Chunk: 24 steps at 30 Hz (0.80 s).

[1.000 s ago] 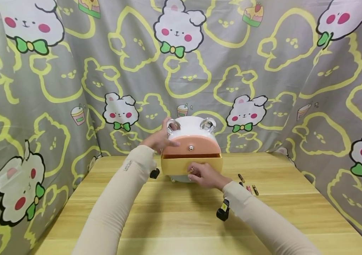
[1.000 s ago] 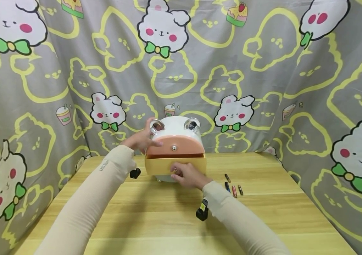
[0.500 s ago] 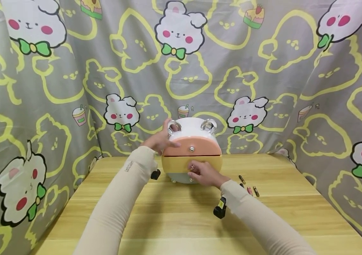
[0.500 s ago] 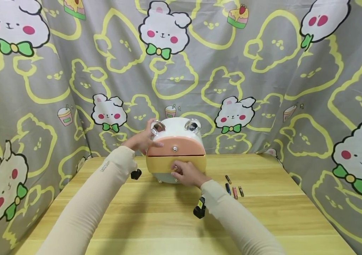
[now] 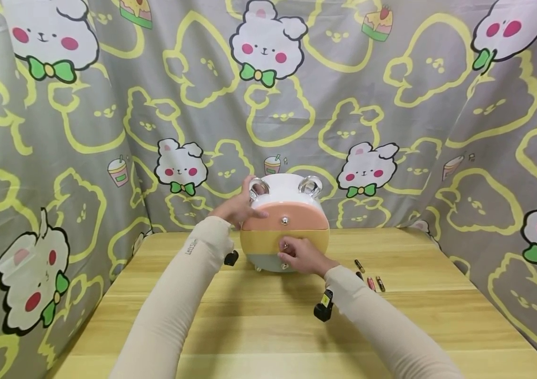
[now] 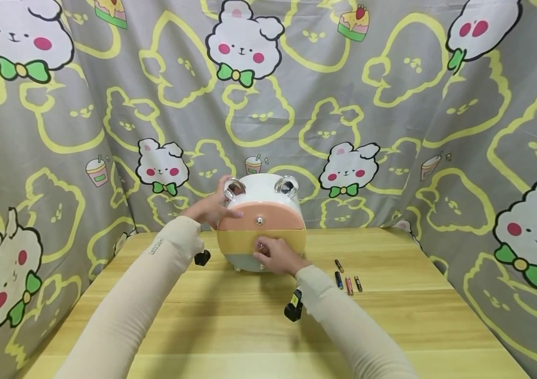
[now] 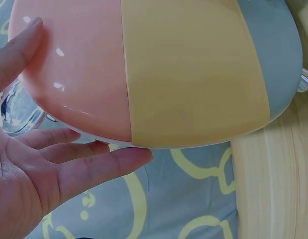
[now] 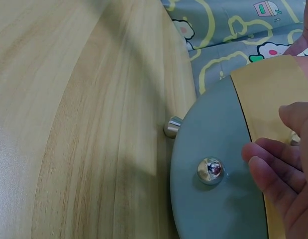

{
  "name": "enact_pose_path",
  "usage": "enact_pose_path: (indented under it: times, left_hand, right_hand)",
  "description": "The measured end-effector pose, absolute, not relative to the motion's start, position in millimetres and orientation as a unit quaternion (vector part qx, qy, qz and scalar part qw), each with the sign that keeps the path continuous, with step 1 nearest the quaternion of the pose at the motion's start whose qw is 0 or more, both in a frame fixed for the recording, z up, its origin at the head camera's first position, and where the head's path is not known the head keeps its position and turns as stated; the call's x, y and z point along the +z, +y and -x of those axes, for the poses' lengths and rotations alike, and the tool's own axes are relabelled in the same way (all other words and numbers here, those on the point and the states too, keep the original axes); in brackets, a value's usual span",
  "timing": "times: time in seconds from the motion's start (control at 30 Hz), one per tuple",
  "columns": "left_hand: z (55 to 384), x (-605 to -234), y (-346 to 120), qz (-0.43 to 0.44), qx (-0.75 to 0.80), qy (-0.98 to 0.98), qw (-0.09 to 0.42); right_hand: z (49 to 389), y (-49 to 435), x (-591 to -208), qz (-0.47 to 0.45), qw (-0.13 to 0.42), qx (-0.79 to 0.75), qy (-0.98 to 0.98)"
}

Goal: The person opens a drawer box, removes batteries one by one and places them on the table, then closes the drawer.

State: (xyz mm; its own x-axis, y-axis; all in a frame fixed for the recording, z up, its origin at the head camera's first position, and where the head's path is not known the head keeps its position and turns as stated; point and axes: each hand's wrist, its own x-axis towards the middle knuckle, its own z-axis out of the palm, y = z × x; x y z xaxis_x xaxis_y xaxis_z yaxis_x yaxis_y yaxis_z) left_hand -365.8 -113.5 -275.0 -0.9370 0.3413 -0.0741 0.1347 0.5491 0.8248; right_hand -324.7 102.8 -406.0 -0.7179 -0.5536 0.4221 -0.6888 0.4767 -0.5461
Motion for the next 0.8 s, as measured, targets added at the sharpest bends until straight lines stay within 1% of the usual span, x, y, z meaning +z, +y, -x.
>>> enact_pose_path:
  times: [0.17, 0.4, 0.73, 0.8]
  left_hand:
    - [366.4, -275.2, -114.2, -0.149, 0.447, 0.876, 0.101]
    - [365.6, -276.0, -117.3, -0.155, 0.44, 0.88, 0.089]
    - [363.9, -276.9, -115.9, -0.161, 0.452, 0.873, 0.092]
    - [364.2, -277.1, -115.3, -0.16, 0.454, 0.872, 0.09]
  right_hand:
    - [322.6, 104.9, -405.0, -0.364, 0.107, 0.335, -0.862]
    - [319.2, 108.3, -406.6, -0.368, 0.088, 0.304, -0.874]
    - [313.7, 112.2, -415.8, -0.377, 0.083, 0.273, -0.881]
    - [313.0, 112.6, -417.6, -0.377, 0.073, 0.253, -0.888]
